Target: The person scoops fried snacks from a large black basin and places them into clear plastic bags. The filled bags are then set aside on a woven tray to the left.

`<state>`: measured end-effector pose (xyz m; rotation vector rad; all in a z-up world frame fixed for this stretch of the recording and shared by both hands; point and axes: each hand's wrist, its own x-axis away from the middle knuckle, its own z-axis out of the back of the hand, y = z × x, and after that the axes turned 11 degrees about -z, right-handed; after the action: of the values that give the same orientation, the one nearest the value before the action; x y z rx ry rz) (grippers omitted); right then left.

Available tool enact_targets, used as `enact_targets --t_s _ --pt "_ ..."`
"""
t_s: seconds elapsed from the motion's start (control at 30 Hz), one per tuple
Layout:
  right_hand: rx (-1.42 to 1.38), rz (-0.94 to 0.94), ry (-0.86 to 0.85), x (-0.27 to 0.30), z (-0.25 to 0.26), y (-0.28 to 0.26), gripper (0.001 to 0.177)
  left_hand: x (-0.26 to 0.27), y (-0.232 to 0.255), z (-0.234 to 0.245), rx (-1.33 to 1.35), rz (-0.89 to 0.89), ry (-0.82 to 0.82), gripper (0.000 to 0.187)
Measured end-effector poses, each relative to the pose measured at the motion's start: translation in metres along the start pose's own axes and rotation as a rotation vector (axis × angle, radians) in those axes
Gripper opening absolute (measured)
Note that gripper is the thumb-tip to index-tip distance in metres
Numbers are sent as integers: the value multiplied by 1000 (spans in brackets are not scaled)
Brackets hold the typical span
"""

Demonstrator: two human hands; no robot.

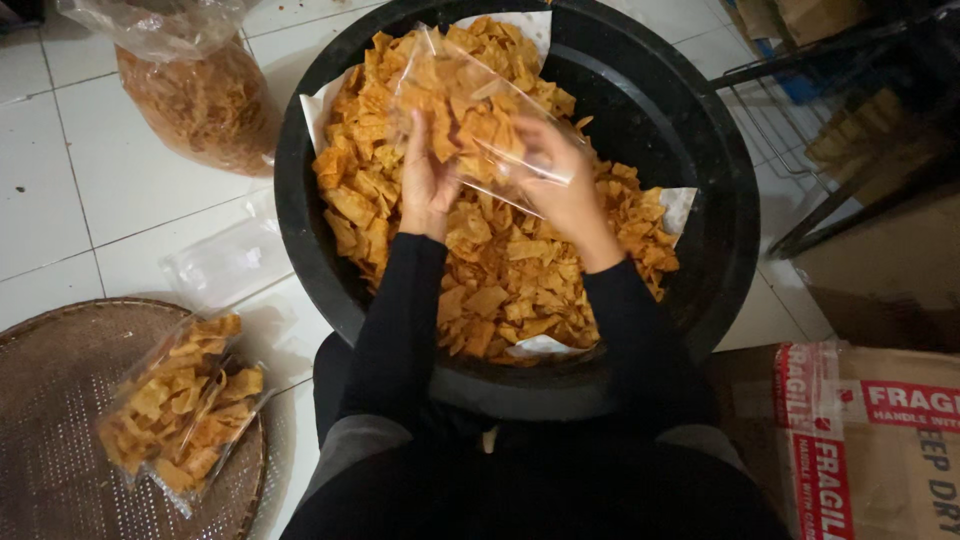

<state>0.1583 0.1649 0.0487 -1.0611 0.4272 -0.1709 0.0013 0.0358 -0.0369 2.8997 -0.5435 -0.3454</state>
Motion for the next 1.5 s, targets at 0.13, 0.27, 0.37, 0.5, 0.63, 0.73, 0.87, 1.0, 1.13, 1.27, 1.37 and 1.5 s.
enact_targets --t_s 0.13,0.27,0.37,0.5,0.63,0.73,0.87,1.0,1.13,1.27,1.37,1.5 --pt "236 165 226 1 -12 -4 29 -8 -2 16 -88 -15 149 67" --pt "491 468 327 13 -7 -15 20 -15 3 37 58 39 150 72" --pt "519 449 347 22 -4 -23 18 -20 -1 49 -21 69 300 70" --pt "462 432 463 16 -5 -27 15 -21 -6 51 142 9 -13 58" --pt "377 462 326 12 -3 -28 19 -14 -2 33 107 64 1 55" --pt "288 370 234 12 -1 -27 21 -9 6 15 103 70 25 58" --pt "272 493 347 11 -1 -28 19 -13 25 7 152 -10 -78 65" --pt "221 471 415 15 0 -29 12 -20 31 23 237 -35 -54 63" --pt "390 599 545 17 4 -24 9 -26 27 44 222 -42 49 54" --pt "593 761 568 4 -3 -10 7 -28 20 55 206 12 35 44" --pt "671 817 573 -1 -6 -3 11 -30 14 55 214 81 8 41" --pt "744 705 468 8 -5 -7 13 -25 8 47 2 79 133 38"
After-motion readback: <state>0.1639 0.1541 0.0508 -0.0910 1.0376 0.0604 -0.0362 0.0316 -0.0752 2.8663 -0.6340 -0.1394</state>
